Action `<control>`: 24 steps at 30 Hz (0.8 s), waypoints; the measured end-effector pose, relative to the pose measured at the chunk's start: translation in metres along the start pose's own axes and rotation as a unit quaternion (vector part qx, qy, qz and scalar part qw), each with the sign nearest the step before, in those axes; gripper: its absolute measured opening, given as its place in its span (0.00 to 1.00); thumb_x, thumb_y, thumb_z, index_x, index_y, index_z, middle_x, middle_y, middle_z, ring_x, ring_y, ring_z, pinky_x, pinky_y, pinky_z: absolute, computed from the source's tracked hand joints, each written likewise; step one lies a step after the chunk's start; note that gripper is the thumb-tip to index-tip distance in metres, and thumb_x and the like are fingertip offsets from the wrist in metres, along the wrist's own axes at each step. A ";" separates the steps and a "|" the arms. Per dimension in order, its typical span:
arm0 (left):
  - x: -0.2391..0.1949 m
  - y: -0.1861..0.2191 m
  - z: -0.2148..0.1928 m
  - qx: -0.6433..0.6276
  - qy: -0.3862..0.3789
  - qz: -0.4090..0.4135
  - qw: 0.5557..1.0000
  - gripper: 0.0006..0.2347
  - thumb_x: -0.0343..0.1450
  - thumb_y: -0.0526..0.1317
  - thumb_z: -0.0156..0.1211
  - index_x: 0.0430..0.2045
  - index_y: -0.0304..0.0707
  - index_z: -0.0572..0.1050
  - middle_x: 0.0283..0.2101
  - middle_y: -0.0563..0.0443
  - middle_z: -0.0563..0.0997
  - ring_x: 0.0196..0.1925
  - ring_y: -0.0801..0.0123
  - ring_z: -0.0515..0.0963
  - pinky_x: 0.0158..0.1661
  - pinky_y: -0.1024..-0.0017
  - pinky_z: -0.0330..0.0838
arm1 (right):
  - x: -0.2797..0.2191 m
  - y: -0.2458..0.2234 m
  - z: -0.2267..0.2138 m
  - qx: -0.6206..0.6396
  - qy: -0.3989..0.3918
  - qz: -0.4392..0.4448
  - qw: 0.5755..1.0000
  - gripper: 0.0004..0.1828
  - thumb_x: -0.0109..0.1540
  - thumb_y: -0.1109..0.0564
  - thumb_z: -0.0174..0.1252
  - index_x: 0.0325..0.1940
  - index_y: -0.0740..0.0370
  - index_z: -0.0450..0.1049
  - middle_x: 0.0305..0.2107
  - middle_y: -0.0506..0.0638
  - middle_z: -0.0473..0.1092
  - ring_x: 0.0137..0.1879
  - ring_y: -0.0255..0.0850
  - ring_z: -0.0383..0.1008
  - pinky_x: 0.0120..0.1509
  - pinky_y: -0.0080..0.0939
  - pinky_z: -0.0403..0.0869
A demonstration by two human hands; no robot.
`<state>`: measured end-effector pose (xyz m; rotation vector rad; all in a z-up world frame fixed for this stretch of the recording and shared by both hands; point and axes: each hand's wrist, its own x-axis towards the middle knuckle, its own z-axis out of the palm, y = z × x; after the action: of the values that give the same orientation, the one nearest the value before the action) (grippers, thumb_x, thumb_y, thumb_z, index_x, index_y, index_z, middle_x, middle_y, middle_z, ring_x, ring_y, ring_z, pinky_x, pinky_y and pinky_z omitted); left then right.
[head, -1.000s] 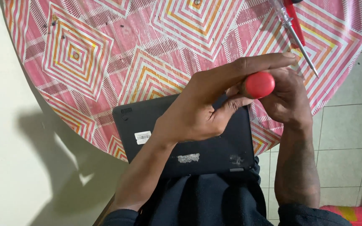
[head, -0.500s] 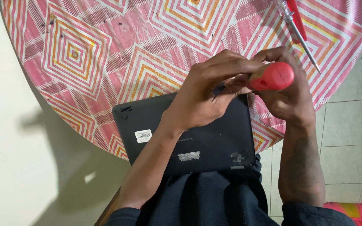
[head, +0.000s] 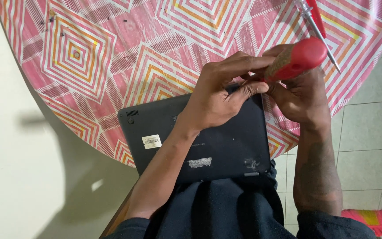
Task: The person opens a black Dell laptop, flips it over, and uses a red screwdriver to remove screws from the bottom casing. They then use a metal prying tool to separate the back cover, revealing the internal components.
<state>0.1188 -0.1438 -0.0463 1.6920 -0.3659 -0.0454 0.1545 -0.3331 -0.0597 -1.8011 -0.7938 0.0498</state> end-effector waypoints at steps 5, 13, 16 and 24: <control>0.010 0.014 0.004 -0.025 0.051 -0.012 0.998 0.11 0.66 0.33 0.70 0.38 0.42 0.74 0.38 0.51 0.77 0.42 0.70 0.82 0.46 0.74 0.85 | -0.008 0.005 -0.006 0.070 -0.034 0.102 0.992 0.15 0.60 0.57 0.62 0.45 0.70 0.70 0.44 0.57 0.67 0.49 0.47 0.71 0.50 0.42 0.73; 0.006 0.005 0.001 0.008 0.020 0.017 1.000 0.12 0.73 0.38 0.65 0.49 0.50 0.73 0.46 0.54 0.76 0.50 0.66 0.75 0.51 0.68 0.75 | 0.000 0.000 -0.009 0.000 -0.008 0.061 0.998 0.08 0.64 0.68 0.56 0.47 0.76 0.71 0.51 0.63 0.63 0.51 0.52 0.71 0.48 0.46 0.73; 0.007 -0.001 0.005 -0.005 -0.006 0.024 1.000 0.13 0.76 0.36 0.62 0.53 0.51 0.71 0.53 0.55 0.79 0.55 0.64 0.75 0.59 0.65 0.75 | 0.004 -0.002 -0.017 -0.012 -0.084 0.062 0.994 0.11 0.65 0.71 0.50 0.52 0.76 0.69 0.60 0.65 0.58 0.60 0.56 0.67 0.53 0.49 0.72; 0.010 0.006 0.004 0.012 0.064 -0.012 0.998 0.08 0.68 0.34 0.67 0.38 0.43 0.75 0.38 0.54 0.79 0.45 0.71 0.79 0.35 0.75 0.82 | 0.002 -0.019 -0.022 0.155 -0.041 0.090 0.983 0.25 0.57 0.66 0.62 0.55 0.73 0.62 0.52 0.65 0.67 0.61 0.56 0.72 0.69 0.50 0.76</control>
<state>0.1262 -0.1507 -0.0396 1.7128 -0.2505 0.0505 0.1558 -0.3472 -0.0345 -1.5764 -0.6402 0.3499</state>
